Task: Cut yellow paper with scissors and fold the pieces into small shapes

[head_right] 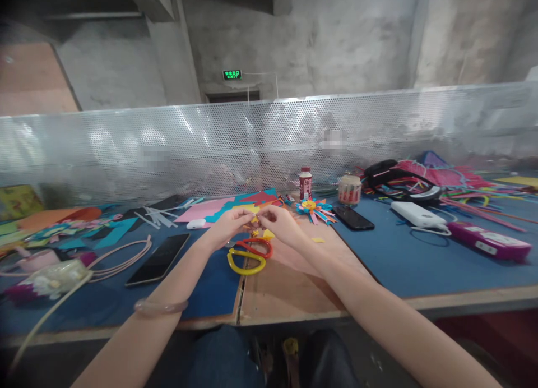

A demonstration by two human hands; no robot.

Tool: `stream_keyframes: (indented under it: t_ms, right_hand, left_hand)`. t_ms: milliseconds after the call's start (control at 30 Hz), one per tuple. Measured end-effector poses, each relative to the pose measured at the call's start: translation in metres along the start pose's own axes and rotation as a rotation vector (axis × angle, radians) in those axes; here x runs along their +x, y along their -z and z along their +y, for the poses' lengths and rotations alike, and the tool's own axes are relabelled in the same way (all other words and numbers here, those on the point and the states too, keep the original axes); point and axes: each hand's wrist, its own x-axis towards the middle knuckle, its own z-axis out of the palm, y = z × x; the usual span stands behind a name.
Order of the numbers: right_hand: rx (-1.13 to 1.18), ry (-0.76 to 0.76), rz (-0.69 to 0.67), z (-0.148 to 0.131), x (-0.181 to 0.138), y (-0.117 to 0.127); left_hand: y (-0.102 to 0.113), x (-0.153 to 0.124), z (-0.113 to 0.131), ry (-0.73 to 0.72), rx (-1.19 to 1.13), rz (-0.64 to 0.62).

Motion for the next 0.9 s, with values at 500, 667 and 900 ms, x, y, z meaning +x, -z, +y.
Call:
stream_keyframes:
  t_ms: [500,667,900]
  right_hand:
    - [0.042,-0.016,-0.005,-0.0011,-0.0029,-0.0019]
    - [0.044,-0.049,0.018,-0.0011,-0.005,-0.0043]
    - [0.11,-0.048,0.008,0.0041,-0.0047,-0.0074]
  left_hand:
    - [-0.0002,0.0007,-0.0026,-0.067,0.076,0.026]
    - [-0.0003,0.0017,-0.0035,-0.059,0.084,0.046]
    - [0.0002,0.0014,-0.003,-0.027,0.12,0.036]
